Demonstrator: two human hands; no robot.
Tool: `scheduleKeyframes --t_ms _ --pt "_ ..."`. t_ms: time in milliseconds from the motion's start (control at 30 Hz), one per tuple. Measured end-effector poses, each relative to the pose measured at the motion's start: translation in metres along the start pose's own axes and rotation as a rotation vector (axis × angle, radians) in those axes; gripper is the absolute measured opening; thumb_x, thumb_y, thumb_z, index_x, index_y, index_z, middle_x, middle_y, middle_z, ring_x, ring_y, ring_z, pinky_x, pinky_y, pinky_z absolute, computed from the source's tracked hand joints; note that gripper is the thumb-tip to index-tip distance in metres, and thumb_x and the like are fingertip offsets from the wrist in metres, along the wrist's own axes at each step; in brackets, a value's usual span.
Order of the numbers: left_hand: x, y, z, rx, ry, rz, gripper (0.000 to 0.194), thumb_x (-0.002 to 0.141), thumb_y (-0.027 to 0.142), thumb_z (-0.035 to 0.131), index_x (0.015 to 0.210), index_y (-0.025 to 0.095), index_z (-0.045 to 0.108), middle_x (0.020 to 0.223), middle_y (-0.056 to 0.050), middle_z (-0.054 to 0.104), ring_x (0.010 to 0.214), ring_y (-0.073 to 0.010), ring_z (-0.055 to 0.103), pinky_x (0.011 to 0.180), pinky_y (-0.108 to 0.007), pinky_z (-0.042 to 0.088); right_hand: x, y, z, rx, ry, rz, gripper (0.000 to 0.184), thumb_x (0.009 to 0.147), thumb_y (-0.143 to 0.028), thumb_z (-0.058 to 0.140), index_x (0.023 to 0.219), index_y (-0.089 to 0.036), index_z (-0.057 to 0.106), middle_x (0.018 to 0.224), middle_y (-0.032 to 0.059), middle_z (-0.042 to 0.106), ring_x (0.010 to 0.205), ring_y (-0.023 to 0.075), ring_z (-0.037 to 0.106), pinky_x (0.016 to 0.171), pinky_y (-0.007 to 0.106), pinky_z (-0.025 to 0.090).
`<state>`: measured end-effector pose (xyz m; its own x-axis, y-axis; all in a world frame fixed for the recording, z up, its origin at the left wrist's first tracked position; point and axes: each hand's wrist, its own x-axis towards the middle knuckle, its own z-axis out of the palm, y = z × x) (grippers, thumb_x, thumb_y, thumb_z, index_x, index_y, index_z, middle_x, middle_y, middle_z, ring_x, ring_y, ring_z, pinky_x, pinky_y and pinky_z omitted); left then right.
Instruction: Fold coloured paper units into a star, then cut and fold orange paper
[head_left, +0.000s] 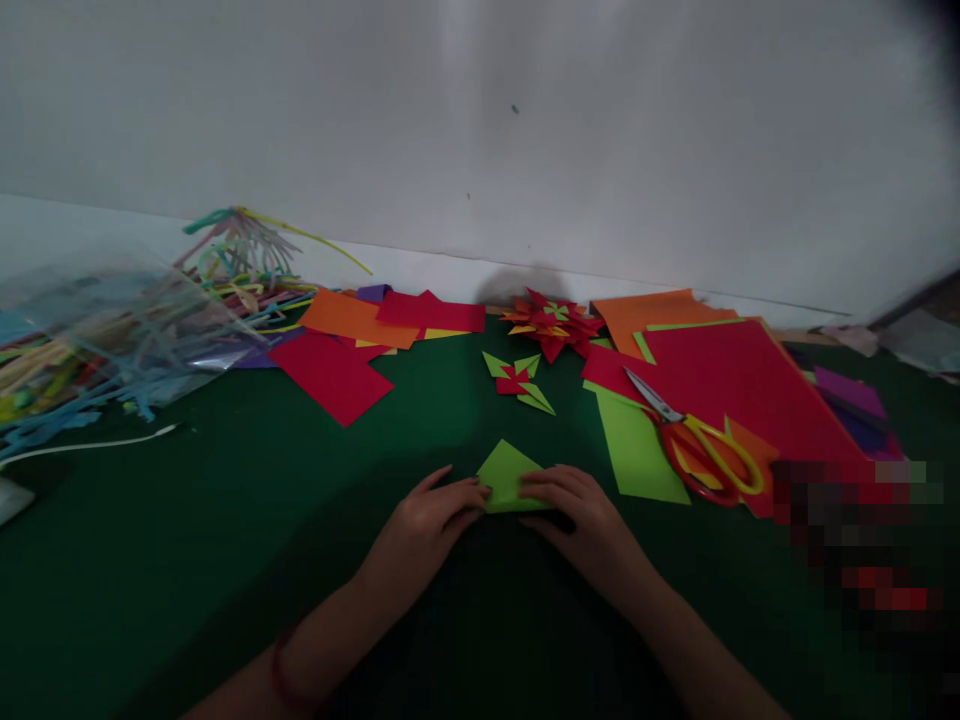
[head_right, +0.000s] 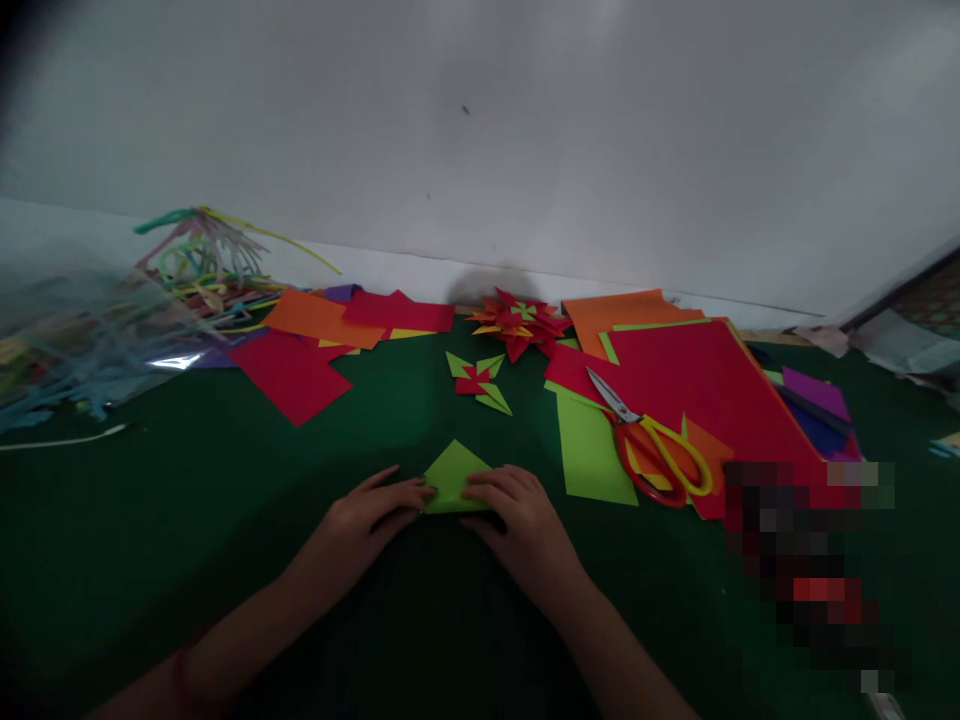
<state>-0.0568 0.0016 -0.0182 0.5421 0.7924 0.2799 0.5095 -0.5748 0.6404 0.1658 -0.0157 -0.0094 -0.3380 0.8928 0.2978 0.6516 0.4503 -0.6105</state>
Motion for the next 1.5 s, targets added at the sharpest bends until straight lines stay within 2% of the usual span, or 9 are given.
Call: scheduleKeyframes --t_ms 133,233,333,467,733,1033,1200,1400,1500 --pt "0.000 0.002 -0.003 -0.003 0.016 -0.014 0.022 0.084 0.019 0.050 0.104 0.023 0.057 0.109 -0.001 0.063 0.104 -0.0174 0.057 0.101 -0.044 0.035 -0.003 0.006 -0.003 0.107 0.040 0.153 0.014 0.079 -0.019 0.054 0.089 -0.025 0.063 0.096 0.0029 0.064 0.092 0.0193 0.058 0.080 0.038 0.048" --pt "0.000 0.002 -0.005 -0.059 0.127 -0.105 0.021 0.083 0.023 0.052 0.102 0.023 0.061 0.097 -0.002 0.067 0.092 -0.0194 0.062 0.086 -0.038 0.050 -0.003 0.007 -0.007 0.235 0.068 0.323 0.015 0.078 -0.028 0.058 0.092 -0.026 0.062 0.091 0.0019 0.064 0.084 0.0187 0.061 0.074 0.036 0.051" --pt "0.002 0.002 -0.009 -0.317 0.205 -0.305 0.015 0.082 0.026 0.053 0.088 0.020 0.066 0.083 -0.002 0.069 0.072 -0.0165 0.066 0.067 -0.028 0.056 0.000 0.007 -0.012 0.432 0.127 0.494 0.029 0.074 -0.035 0.063 0.101 -0.024 0.059 0.099 0.0040 0.063 0.091 0.0207 0.061 0.076 0.037 0.052" --pt "0.008 0.005 -0.012 -0.782 0.131 -0.442 0.018 0.083 0.026 0.051 0.092 0.016 0.063 0.085 -0.004 0.068 0.064 -0.0144 0.065 0.059 -0.028 0.057 0.002 0.008 -0.017 0.679 0.091 0.631 0.022 0.075 -0.038 0.061 0.089 -0.021 0.058 0.083 0.0034 0.065 0.076 0.0178 0.063 0.067 0.033 0.055" --pt "0.011 0.008 -0.013 -0.850 0.011 -0.482 0.020 0.079 0.021 0.057 0.097 0.014 0.062 0.080 -0.003 0.067 0.063 -0.0133 0.064 0.059 -0.027 0.056 0.004 0.001 -0.017 0.830 -0.026 0.623 0.028 0.077 -0.035 0.060 0.101 -0.021 0.054 0.095 0.0039 0.063 0.075 0.0153 0.063 0.056 0.025 0.052" --pt "0.016 0.000 -0.013 -0.926 0.132 -0.491 0.023 0.079 0.027 0.056 0.097 0.015 0.062 0.085 -0.003 0.067 0.068 -0.0144 0.063 0.059 -0.028 0.055 0.005 0.004 -0.019 0.855 -0.096 0.640 0.019 0.079 -0.035 0.055 0.089 -0.019 0.054 0.084 0.0018 0.062 0.066 0.0117 0.060 0.059 0.025 0.050" --pt "0.016 0.001 -0.015 -0.970 0.011 -0.520 0.028 0.077 0.026 0.059 0.102 0.013 0.061 0.086 -0.005 0.067 0.071 -0.0160 0.063 0.060 -0.029 0.055 0.004 0.008 -0.018 0.951 -0.084 0.648 0.017 0.079 -0.033 0.058 0.086 -0.018 0.054 0.085 0.0026 0.061 0.069 0.0124 0.059 0.060 0.025 0.049" --pt "0.016 -0.006 -0.016 -1.097 -0.006 -0.548 0.025 0.077 0.024 0.060 0.099 0.014 0.063 0.084 -0.006 0.067 0.067 -0.0156 0.063 0.061 -0.029 0.053 0.004 0.013 -0.017 1.063 -0.080 0.613 0.013 0.077 -0.029 0.061 0.086 -0.019 0.056 0.083 0.0016 0.060 0.068 0.0132 0.058 0.057 0.025 0.047" --pt "0.017 -0.009 -0.019 -1.250 -0.142 -0.505 0.023 0.077 0.019 0.058 0.099 0.014 0.064 0.090 -0.008 0.065 0.077 -0.0193 0.063 0.071 -0.034 0.051 0.004 0.015 -0.015 1.118 0.011 0.551 0.010 0.077 -0.026 0.059 0.086 -0.021 0.059 0.079 0.0015 0.058 0.066 0.0139 0.056 0.053 0.025 0.046"
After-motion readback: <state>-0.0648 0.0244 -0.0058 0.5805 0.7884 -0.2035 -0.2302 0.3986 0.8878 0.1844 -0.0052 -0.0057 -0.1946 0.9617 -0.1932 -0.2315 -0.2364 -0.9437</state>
